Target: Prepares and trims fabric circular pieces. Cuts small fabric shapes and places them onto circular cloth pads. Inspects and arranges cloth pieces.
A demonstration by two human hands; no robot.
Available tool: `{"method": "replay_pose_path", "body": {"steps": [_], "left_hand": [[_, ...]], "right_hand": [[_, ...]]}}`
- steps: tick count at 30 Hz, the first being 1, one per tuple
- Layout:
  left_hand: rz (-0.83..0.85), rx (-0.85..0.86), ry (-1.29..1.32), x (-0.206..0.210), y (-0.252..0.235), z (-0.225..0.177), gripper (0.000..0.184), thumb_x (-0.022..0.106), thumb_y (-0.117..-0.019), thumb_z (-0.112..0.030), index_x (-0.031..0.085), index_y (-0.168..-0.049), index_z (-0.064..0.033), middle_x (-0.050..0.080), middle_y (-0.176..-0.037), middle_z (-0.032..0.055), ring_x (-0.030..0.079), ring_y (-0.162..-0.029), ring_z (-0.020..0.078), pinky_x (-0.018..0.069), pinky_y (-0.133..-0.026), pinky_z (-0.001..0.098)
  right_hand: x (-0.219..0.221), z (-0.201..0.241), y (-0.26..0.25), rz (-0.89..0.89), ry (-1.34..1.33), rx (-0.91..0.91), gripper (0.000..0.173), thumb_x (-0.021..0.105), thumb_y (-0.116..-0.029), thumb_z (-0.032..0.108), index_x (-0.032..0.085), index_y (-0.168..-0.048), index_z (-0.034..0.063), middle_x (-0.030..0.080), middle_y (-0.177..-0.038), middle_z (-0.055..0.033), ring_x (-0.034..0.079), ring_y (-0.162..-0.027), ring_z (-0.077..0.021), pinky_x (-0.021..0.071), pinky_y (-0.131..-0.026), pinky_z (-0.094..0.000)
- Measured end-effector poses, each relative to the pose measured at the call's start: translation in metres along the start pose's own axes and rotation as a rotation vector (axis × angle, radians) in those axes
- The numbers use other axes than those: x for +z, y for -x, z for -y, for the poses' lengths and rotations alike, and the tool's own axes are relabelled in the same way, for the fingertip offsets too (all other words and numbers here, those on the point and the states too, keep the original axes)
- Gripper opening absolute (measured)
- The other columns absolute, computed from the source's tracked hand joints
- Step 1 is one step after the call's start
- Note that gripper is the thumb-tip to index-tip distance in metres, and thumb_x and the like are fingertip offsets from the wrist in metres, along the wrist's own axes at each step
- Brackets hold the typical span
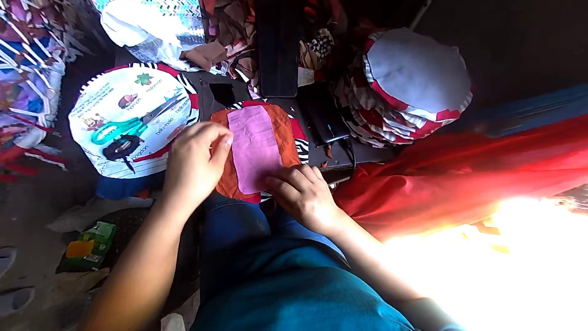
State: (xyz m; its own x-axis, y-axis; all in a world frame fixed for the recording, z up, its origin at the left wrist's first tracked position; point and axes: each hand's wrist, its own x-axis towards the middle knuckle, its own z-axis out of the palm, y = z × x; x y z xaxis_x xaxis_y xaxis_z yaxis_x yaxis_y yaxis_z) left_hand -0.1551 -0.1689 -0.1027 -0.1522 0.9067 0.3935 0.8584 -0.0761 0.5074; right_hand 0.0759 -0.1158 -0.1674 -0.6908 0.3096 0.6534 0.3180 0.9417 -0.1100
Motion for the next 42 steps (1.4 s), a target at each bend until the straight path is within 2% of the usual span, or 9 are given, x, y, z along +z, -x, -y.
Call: {"method": "replay_pose_path", "body": {"steps": [4, 8, 14, 19, 23, 27, 34, 42], "left_hand": [[0.086, -0.051, -0.032, 0.0, -0.05, 0.001, 0.026, 0.052, -0.1054, -0.014, 0.072, -0.112, 0.0023, 0.068, -0.115, 0.0243, 0.066, -0.108, 0.039, 0.0485, -0.096, 0.0577], [0.221, -0.072, -0.081, 0.014, -0.085, 0.005, 0.025, 0.053, -0.1045, -0.01, 0.073, -0.112, 0.0011, 0.068, -0.117, 0.0244, 0.064, -0.112, 0.0394, 0.0462, -0.099, 0.0575], [0.37, -0.132, -0.118, 0.03, -0.106, 0.01, 0.022, 0.06, -0.1032, -0.017, 0.072, -0.113, -0.0018, 0.066, -0.117, 0.0238, 0.064, -0.11, 0.0397, 0.047, -0.097, 0.0592], [0.346, -0.079, -0.095, 0.034, -0.109, 0.013, 0.017, 0.063, -0.1003, -0.011, 0.072, -0.107, 0.0023, 0.065, -0.116, 0.0244, 0.063, -0.107, 0.0388, 0.047, -0.096, 0.0571], [0.37, -0.056, -0.116, 0.037, -0.111, 0.014, 0.02, 0.057, -0.1026, -0.009, 0.069, -0.108, 0.0066, 0.064, -0.12, 0.0258, 0.06, -0.118, 0.041, 0.0429, -0.104, 0.057], [0.385, -0.031, -0.117, 0.038, -0.11, 0.016, 0.023, 0.062, -0.1017, -0.015, 0.07, -0.108, 0.0047, 0.063, -0.123, 0.0254, 0.058, -0.121, 0.0413, 0.0411, -0.106, 0.0566], [0.37, 0.01, -0.126, 0.042, -0.11, 0.017, 0.019, 0.058, -0.1021, -0.009, 0.069, -0.105, 0.0058, 0.063, -0.125, 0.0248, 0.055, -0.126, 0.0409, 0.0389, -0.109, 0.0554], [0.318, 0.081, -0.15, 0.048, -0.11, 0.021, 0.019, 0.059, -0.1011, -0.011, 0.07, -0.105, 0.0043, 0.064, -0.122, 0.0251, 0.055, -0.124, 0.0455, 0.0373, -0.107, 0.0623]], "right_hand": [[0.002, 0.001, -0.001, 0.003, 0.047, -0.082, 0.015, 0.06, -0.0986, 0.012, 0.075, -0.097, 0.0105, 0.073, -0.102, -0.0076, 0.066, -0.096, -0.0249, 0.0493, -0.078, -0.0378], [0.005, 0.003, -0.001, 0.004, 0.026, -0.071, 0.016, 0.059, -0.0988, 0.011, 0.075, -0.095, 0.0102, 0.073, -0.101, -0.0065, 0.067, -0.096, -0.0239, 0.0495, -0.078, -0.0365], [0.006, 0.002, -0.001, 0.002, -0.019, -0.047, 0.016, 0.06, -0.0987, 0.013, 0.075, -0.095, 0.0106, 0.073, -0.101, -0.006, 0.066, -0.098, -0.0233, 0.0486, -0.078, -0.0362], [0.008, 0.002, 0.0, -0.004, -0.037, -0.048, 0.015, 0.061, -0.0986, 0.013, 0.075, -0.095, 0.0105, 0.073, -0.102, -0.006, 0.066, -0.097, -0.0236, 0.0492, -0.078, -0.0362], [0.009, 0.002, -0.001, -0.011, -0.053, -0.041, 0.014, 0.062, -0.098, 0.013, 0.076, -0.095, 0.0108, 0.073, -0.101, -0.006, 0.066, -0.095, -0.0234, 0.0488, -0.078, -0.0358], [0.008, 0.002, -0.001, -0.012, -0.058, -0.04, 0.014, 0.062, -0.0984, 0.014, 0.076, -0.096, 0.0107, 0.073, -0.101, -0.0058, 0.066, -0.097, -0.0237, 0.0493, -0.079, -0.0359], [0.006, 0.001, 0.001, 0.006, -0.052, -0.047, 0.014, 0.062, -0.0982, 0.014, 0.076, -0.097, 0.0124, 0.072, -0.101, -0.0065, 0.065, -0.098, -0.0248, 0.0493, -0.08, -0.0369], [0.007, 0.005, 0.001, 0.026, -0.009, -0.066, 0.015, 0.061, -0.0985, 0.013, 0.075, -0.096, 0.0118, 0.073, -0.102, -0.0064, 0.067, -0.098, -0.0244, 0.0505, -0.08, -0.0374]]}}
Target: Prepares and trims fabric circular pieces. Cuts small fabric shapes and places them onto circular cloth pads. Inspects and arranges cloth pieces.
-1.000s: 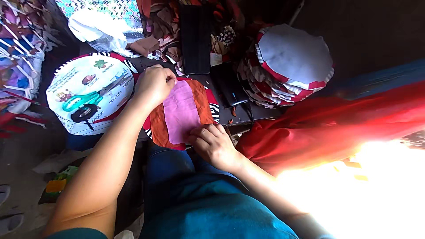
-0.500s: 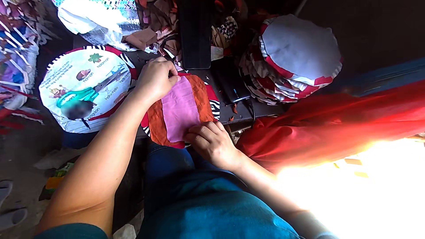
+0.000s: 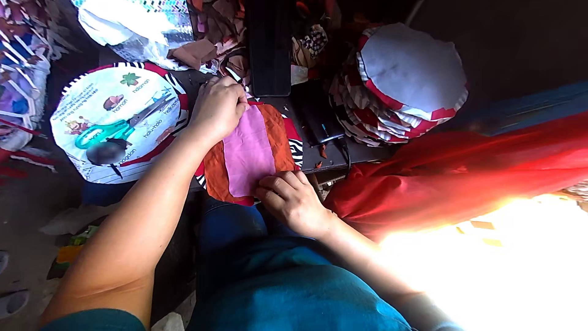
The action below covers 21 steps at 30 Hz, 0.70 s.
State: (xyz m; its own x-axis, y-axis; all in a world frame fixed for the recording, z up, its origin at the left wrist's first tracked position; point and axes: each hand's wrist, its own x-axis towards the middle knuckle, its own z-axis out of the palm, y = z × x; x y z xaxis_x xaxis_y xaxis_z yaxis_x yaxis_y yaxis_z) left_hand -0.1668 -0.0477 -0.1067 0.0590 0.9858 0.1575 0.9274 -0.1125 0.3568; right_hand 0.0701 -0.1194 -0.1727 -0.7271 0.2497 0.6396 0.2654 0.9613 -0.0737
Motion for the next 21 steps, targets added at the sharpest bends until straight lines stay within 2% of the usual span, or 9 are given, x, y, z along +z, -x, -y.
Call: {"method": "replay_pose_path", "body": {"steps": [2, 4, 6, 9, 11, 13, 15, 18, 21], "left_hand": [[-0.025, -0.017, 0.024, -0.001, 0.001, 0.0, 0.023, 0.06, -0.1018, -0.014, 0.068, -0.113, 0.0037, 0.064, -0.125, 0.0253, 0.054, -0.126, 0.046, 0.0365, -0.108, 0.0634], [-0.078, -0.055, 0.103, -0.012, 0.005, 0.001, 0.037, 0.057, -0.1042, -0.018, 0.058, -0.134, 0.0041, 0.06, -0.132, 0.0279, 0.053, -0.13, 0.0469, 0.0366, -0.11, 0.064], [-0.15, -0.122, 0.182, -0.027, 0.018, -0.003, 0.044, 0.05, -0.1071, -0.019, 0.048, -0.145, 0.0028, 0.057, -0.138, 0.0273, 0.053, -0.132, 0.043, 0.04, -0.111, 0.0579], [-0.166, -0.169, 0.181, -0.036, 0.053, -0.017, 0.043, 0.045, -0.1088, -0.02, 0.049, -0.146, 0.0018, 0.054, -0.143, 0.0261, 0.052, -0.134, 0.042, 0.0397, -0.111, 0.0586], [-0.104, -0.143, 0.124, -0.022, 0.072, -0.027, 0.044, 0.045, -0.1092, -0.021, 0.05, -0.147, 0.0018, 0.05, -0.149, 0.025, 0.047, -0.139, 0.0427, 0.0357, -0.114, 0.0616], [-0.062, -0.083, 0.049, 0.001, 0.081, -0.027, 0.048, 0.042, -0.1086, -0.022, 0.047, -0.15, 0.0016, 0.043, -0.157, 0.023, 0.035, -0.149, 0.0412, 0.0252, -0.121, 0.0605], [-0.029, -0.058, -0.018, 0.018, 0.084, -0.025, 0.049, 0.037, -0.1075, -0.021, 0.047, -0.149, 0.0024, 0.04, -0.159, 0.022, 0.028, -0.153, 0.0395, 0.0164, -0.124, 0.06], [0.062, -0.093, -0.123, 0.025, 0.083, -0.022, 0.054, 0.028, -0.1083, -0.022, 0.035, -0.158, -0.001, 0.03, -0.166, 0.0162, 0.02, -0.157, 0.0319, 0.0081, -0.125, 0.0567], [0.134, -0.117, -0.177, 0.022, 0.081, -0.025, 0.056, 0.024, -0.1088, -0.022, 0.026, -0.161, -0.0014, 0.023, -0.169, 0.015, 0.015, -0.158, 0.0298, 0.0033, -0.125, 0.0578]], "right_hand": [[0.0, 0.002, 0.0, 0.004, 0.005, -0.012, 0.015, 0.061, -0.0992, 0.016, 0.075, -0.096, 0.0112, 0.073, -0.104, -0.0065, 0.067, -0.099, -0.0243, 0.0506, -0.081, -0.0376], [-0.001, 0.003, 0.0, -0.039, -0.01, -0.003, 0.019, 0.061, -0.0986, 0.022, 0.076, -0.093, 0.0113, 0.074, -0.103, -0.0062, 0.067, -0.098, -0.0234, 0.0504, -0.082, -0.0369], [-0.006, 0.001, -0.003, -0.103, -0.034, 0.039, 0.019, 0.061, -0.0967, 0.02, 0.075, -0.09, 0.0103, 0.074, -0.099, -0.007, 0.067, -0.096, -0.0234, 0.0508, -0.081, -0.0372], [-0.014, -0.012, -0.021, -0.157, -0.07, 0.146, 0.017, 0.059, -0.0921, 0.011, 0.074, -0.089, 0.0035, 0.073, -0.096, -0.0125, 0.069, -0.092, -0.0278, 0.054, -0.076, -0.0406], [-0.015, -0.022, -0.044, -0.067, -0.1, 0.24, 0.023, 0.058, -0.0928, 0.009, 0.073, -0.106, -0.0021, 0.072, -0.11, -0.0178, 0.068, -0.105, -0.0341, 0.0553, -0.086, -0.0477], [-0.006, -0.033, -0.069, 0.103, -0.129, 0.33, 0.042, 0.05, -0.1008, 0.02, 0.062, -0.135, -0.0014, 0.061, -0.139, -0.0202, 0.056, -0.132, -0.038, 0.0448, -0.106, -0.0552], [0.006, -0.041, -0.088, 0.304, -0.112, 0.397, 0.055, 0.037, -0.107, 0.033, 0.044, -0.155, 0.0068, 0.041, -0.16, -0.0165, 0.035, -0.15, -0.036, 0.0272, -0.119, -0.0595], [0.022, -0.049, -0.096, 0.541, -0.048, 0.448, 0.063, 0.022, -0.1093, 0.042, 0.026, -0.163, 0.0093, 0.021, -0.17, -0.0101, 0.013, -0.158, -0.0311, 0.006, -0.122, -0.0647], [0.026, -0.05, -0.097, 0.62, -0.028, 0.474, 0.065, 0.017, -0.1094, 0.045, 0.023, -0.164, 0.0093, 0.019, -0.171, -0.0085, 0.011, -0.159, -0.0281, -0.0004, -0.121, -0.0662]]}}
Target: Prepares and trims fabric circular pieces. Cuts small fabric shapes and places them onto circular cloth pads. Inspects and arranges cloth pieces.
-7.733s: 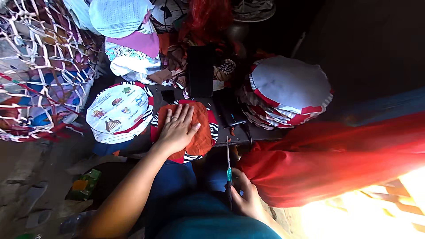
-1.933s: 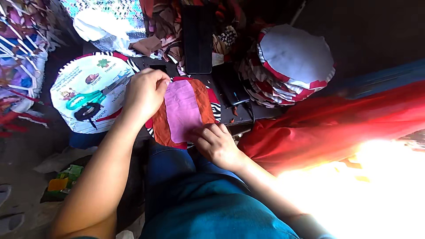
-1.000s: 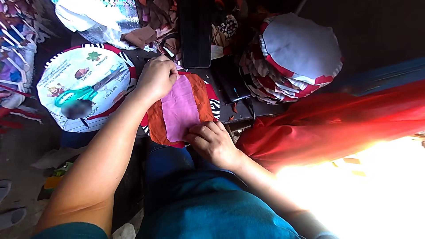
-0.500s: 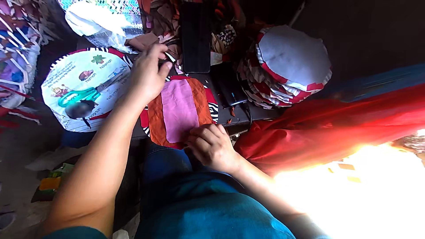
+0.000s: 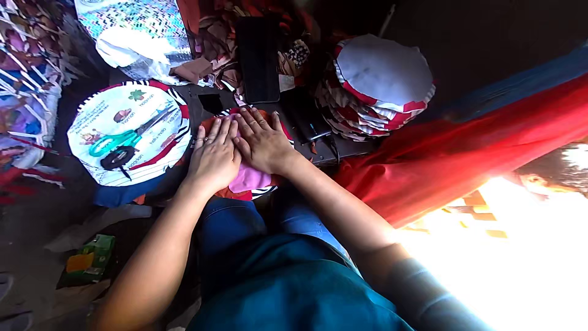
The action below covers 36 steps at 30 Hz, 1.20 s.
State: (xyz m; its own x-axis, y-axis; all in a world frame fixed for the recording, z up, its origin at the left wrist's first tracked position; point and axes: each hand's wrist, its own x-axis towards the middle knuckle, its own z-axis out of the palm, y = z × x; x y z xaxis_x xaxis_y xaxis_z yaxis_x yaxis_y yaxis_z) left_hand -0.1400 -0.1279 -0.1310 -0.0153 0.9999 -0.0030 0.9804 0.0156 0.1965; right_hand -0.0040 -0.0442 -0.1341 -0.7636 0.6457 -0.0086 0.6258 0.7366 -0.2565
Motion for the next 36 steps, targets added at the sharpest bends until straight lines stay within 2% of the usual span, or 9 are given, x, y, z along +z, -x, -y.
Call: {"method": "replay_pose_path", "body": {"steps": [4, 8, 10, 14, 19, 21, 25, 30, 36], "left_hand": [[-0.038, 0.036, 0.125, -0.008, 0.001, 0.009, 0.057, 0.026, -0.1113, -0.031, 0.029, -0.16, -0.0004, 0.027, -0.167, 0.0177, 0.016, -0.157, 0.0335, 0.0021, -0.124, 0.0623], [-0.3, -0.071, 0.182, -0.021, 0.011, 0.005, 0.06, 0.031, -0.1105, -0.038, 0.036, -0.157, -0.0001, 0.035, -0.163, 0.0202, 0.023, -0.155, 0.0394, 0.0065, -0.122, 0.0662], [-0.284, -0.05, 0.168, -0.023, 0.012, -0.01, 0.059, 0.037, -0.1096, -0.035, 0.038, -0.155, 0.0027, 0.036, -0.161, 0.023, 0.024, -0.153, 0.0428, 0.0092, -0.121, 0.0675], [-0.086, -0.031, 0.096, -0.015, -0.006, -0.038, 0.063, 0.038, -0.1101, -0.041, 0.033, -0.159, -0.0013, 0.029, -0.166, 0.0195, 0.017, -0.156, 0.0386, 0.0044, -0.123, 0.0649], [0.025, -0.065, -0.009, 0.003, -0.022, -0.039, 0.07, 0.035, -0.109, -0.049, 0.026, -0.162, -0.0046, 0.022, -0.169, 0.0158, 0.013, -0.157, 0.0365, 0.0043, -0.123, 0.0635], [0.021, -0.074, -0.032, 0.004, -0.021, -0.041, 0.072, 0.036, -0.1075, -0.053, 0.027, -0.162, -0.0065, 0.021, -0.169, 0.0157, 0.013, -0.157, 0.0375, 0.0053, -0.122, 0.0644], [0.015, -0.081, -0.04, 0.002, -0.02, -0.043, 0.066, 0.037, -0.1059, -0.056, 0.034, -0.161, -0.0211, 0.022, -0.169, 0.016, 0.013, -0.156, 0.0405, 0.0059, -0.122, 0.0662], [0.023, -0.09, -0.056, 0.003, -0.023, -0.043, 0.076, 0.039, -0.1002, -0.068, 0.033, -0.162, -0.0247, 0.02, -0.17, 0.0146, 0.012, -0.157, 0.0398, 0.0064, -0.121, 0.0666], [0.078, -0.086, -0.054, -0.003, -0.026, -0.041, 0.08, 0.04, -0.1005, -0.068, 0.027, -0.164, -0.0212, 0.018, -0.17, 0.0155, 0.009, -0.157, 0.0423, 0.0042, -0.12, 0.0696]], "right_hand": [[-0.006, -0.01, 0.021, -0.256, -0.281, -0.079, 0.064, 0.025, -0.1098, 0.041, 0.029, -0.161, 0.0037, 0.026, -0.168, -0.0119, 0.016, -0.158, -0.0289, 0.0033, -0.125, -0.0619], [-0.013, -0.019, 0.088, -0.754, -0.315, -0.034, 0.057, 0.032, -0.1058, 0.032, 0.048, -0.145, -0.0047, 0.05, -0.148, -0.0224, 0.048, -0.136, -0.0349, 0.0405, -0.11, -0.0517], [0.018, -0.018, 0.119, -0.908, -0.355, -0.06, 0.048, 0.036, -0.1061, 0.03, 0.058, -0.128, -0.0053, 0.062, -0.125, -0.0227, 0.058, -0.119, -0.0315, 0.0473, -0.1, -0.0471], [0.08, -0.004, 0.16, -0.588, -0.401, -0.235, 0.051, 0.035, -0.1077, 0.037, 0.066, -0.121, -0.0008, 0.069, -0.116, -0.0192, 0.067, -0.11, -0.0324, 0.0521, -0.093, -0.0483], [0.077, -0.021, 0.164, -0.234, -0.273, -0.333, 0.04, 0.047, -0.1048, 0.031, 0.068, -0.118, -0.0004, 0.07, -0.11, -0.0182, 0.068, -0.104, -0.0362, 0.0543, -0.085, -0.0514], [0.075, -0.023, 0.164, 0.029, -0.321, -0.225, 0.04, 0.051, -0.1052, 0.03, 0.065, -0.12, -0.0043, 0.068, -0.116, -0.0238, 0.064, -0.114, -0.0411, 0.0495, -0.096, -0.0563], [0.086, -0.038, 0.146, 0.457, -0.334, 0.091, 0.059, 0.051, -0.1062, 0.038, 0.043, -0.152, 0.0027, 0.044, -0.154, -0.0245, 0.038, -0.146, -0.0417, 0.0282, -0.118, -0.0618], [0.143, -0.075, 0.141, 0.459, -0.212, 0.203, 0.065, 0.044, -0.1061, 0.047, 0.035, -0.16, 0.0121, 0.025, -0.168, -0.0133, 0.012, -0.158, -0.0336, 0.0016, -0.122, -0.0648], [0.148, -0.08, 0.14, 0.409, -0.244, 0.205, 0.061, 0.044, -0.1059, 0.048, 0.04, -0.158, 0.0156, 0.027, -0.168, -0.0084, 0.012, -0.158, -0.0298, 0.0011, -0.123, -0.062]]}}
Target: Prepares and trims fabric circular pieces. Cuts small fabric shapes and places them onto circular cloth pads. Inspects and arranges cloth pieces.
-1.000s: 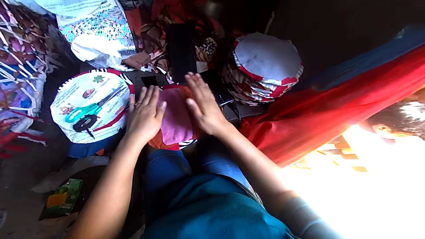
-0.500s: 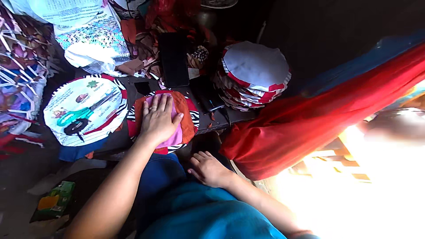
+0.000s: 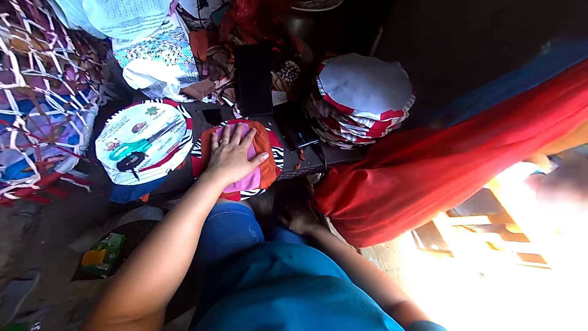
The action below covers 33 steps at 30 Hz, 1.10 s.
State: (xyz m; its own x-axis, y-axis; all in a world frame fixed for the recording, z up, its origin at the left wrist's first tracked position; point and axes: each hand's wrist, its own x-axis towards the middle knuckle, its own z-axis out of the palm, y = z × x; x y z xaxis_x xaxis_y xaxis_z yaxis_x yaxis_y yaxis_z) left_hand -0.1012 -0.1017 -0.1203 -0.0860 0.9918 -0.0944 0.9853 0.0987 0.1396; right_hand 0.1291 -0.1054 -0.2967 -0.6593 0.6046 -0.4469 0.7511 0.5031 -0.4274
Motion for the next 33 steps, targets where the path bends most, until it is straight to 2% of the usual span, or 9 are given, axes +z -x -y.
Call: {"method": "replay_pose_path", "body": {"steps": [2, 5, 7, 12, 15, 18, 23, 30, 33], "left_hand": [[0.004, 0.026, 0.022, -0.007, 0.006, -0.005, 0.082, 0.044, -0.102, -0.063, 0.025, -0.164, -0.013, 0.016, -0.17, 0.0191, 0.006, -0.156, 0.0449, -0.0003, -0.118, 0.0733], [-0.163, 0.159, -0.012, 0.001, 0.028, -0.026, 0.082, 0.052, -0.0996, -0.06, 0.037, -0.158, -0.0051, 0.027, -0.166, 0.0196, 0.014, -0.156, 0.0417, 0.0005, -0.119, 0.0732], [-0.162, 0.204, -0.033, 0.013, 0.038, -0.041, 0.083, 0.05, -0.0981, -0.065, 0.042, -0.156, -0.0054, 0.031, -0.165, 0.0183, 0.017, -0.156, 0.0398, 0.0006, -0.12, 0.0721], [-0.018, 0.142, 0.097, 0.006, 0.044, -0.044, 0.081, 0.037, -0.1031, -0.065, 0.03, -0.162, -0.0097, 0.022, -0.169, 0.0164, 0.012, -0.158, 0.0359, -0.0002, -0.122, 0.0667], [-0.198, 0.089, 0.207, -0.017, 0.047, -0.016, 0.067, 0.045, -0.107, -0.048, 0.035, -0.159, -0.0073, 0.03, -0.166, 0.0162, 0.023, -0.155, 0.0338, 0.013, -0.124, 0.0611], [-0.314, -0.154, 0.181, -0.038, 0.038, 0.05, 0.061, 0.048, -0.1076, -0.039, 0.039, -0.156, -0.0019, 0.032, -0.163, 0.0216, 0.029, -0.152, 0.0408, 0.0228, -0.121, 0.063], [-0.284, -0.417, 0.174, -0.052, 0.038, 0.15, 0.048, 0.054, -0.106, -0.026, 0.054, -0.144, 0.0037, 0.045, -0.153, 0.0281, 0.042, -0.142, 0.0467, 0.0319, -0.114, 0.0665], [-0.27, -0.377, 0.127, -0.042, 0.051, 0.151, 0.022, 0.062, -0.101, -0.014, 0.069, -0.117, -0.0017, 0.061, -0.134, 0.0234, 0.057, -0.126, 0.0443, 0.04, -0.105, 0.0671], [-0.315, -0.346, 0.143, -0.047, 0.049, 0.155, 0.033, 0.064, -0.1019, -0.026, 0.068, -0.125, -0.0021, 0.06, -0.138, 0.0209, 0.055, -0.129, 0.0417, 0.0391, -0.109, 0.064]], "right_hand": [[0.0, -0.001, -0.001, -0.022, -0.013, -0.012, 0.059, 0.045, -0.1061, 0.045, 0.041, -0.158, 0.0162, 0.027, -0.168, -0.0068, 0.013, -0.158, -0.0288, 0.0064, -0.125, -0.0578], [0.002, -0.003, -0.003, -0.039, -0.042, -0.017, 0.057, 0.045, -0.1065, 0.042, 0.043, -0.157, 0.0157, 0.028, -0.168, -0.0073, 0.016, -0.157, -0.0285, 0.0111, -0.126, -0.0538], [0.0, -0.003, -0.003, -0.033, -0.032, -0.008, 0.057, 0.045, -0.1065, 0.042, 0.041, -0.157, 0.016, 0.029, -0.168, -0.0077, 0.017, -0.157, -0.028, 0.0121, -0.126, -0.0517], [0.003, -0.004, -0.003, -0.059, -0.008, -0.016, 0.056, 0.045, -0.1064, 0.043, 0.044, -0.157, 0.0182, 0.033, -0.166, -0.0057, 0.021, -0.156, -0.0267, 0.0112, -0.126, -0.0532], [0.003, -0.001, 0.001, -0.096, -0.004, -0.027, 0.056, 0.046, -0.106, 0.041, 0.044, -0.157, 0.0168, 0.035, -0.165, -0.0078, 0.024, -0.155, -0.0277, 0.0133, -0.127, -0.0506], [0.003, -0.001, 0.001, -0.082, 0.029, -0.006, 0.058, 0.046, -0.106, 0.044, 0.042, -0.158, 0.0176, 0.033, -0.166, -0.0085, 0.02, -0.156, -0.0287, 0.0121, -0.126, -0.0519], [0.004, 0.001, 0.0, -0.102, 0.05, -0.005, 0.058, 0.045, -0.1054, 0.045, 0.043, -0.157, 0.0185, 0.034, -0.166, -0.0061, 0.021, -0.156, -0.0273, 0.0137, -0.126, -0.0512], [0.004, -0.002, -0.004, -0.099, 0.053, 0.02, 0.054, 0.045, -0.106, 0.042, 0.048, -0.154, 0.0171, 0.037, -0.164, -0.0062, 0.021, -0.156, -0.0276, 0.0093, -0.126, -0.0532], [0.004, -0.008, -0.005, -0.11, 0.037, -0.003, 0.054, 0.046, -0.1059, 0.041, 0.05, -0.153, 0.0137, 0.038, -0.163, -0.0101, 0.022, -0.156, -0.0297, 0.0119, -0.127, -0.0493]]}}
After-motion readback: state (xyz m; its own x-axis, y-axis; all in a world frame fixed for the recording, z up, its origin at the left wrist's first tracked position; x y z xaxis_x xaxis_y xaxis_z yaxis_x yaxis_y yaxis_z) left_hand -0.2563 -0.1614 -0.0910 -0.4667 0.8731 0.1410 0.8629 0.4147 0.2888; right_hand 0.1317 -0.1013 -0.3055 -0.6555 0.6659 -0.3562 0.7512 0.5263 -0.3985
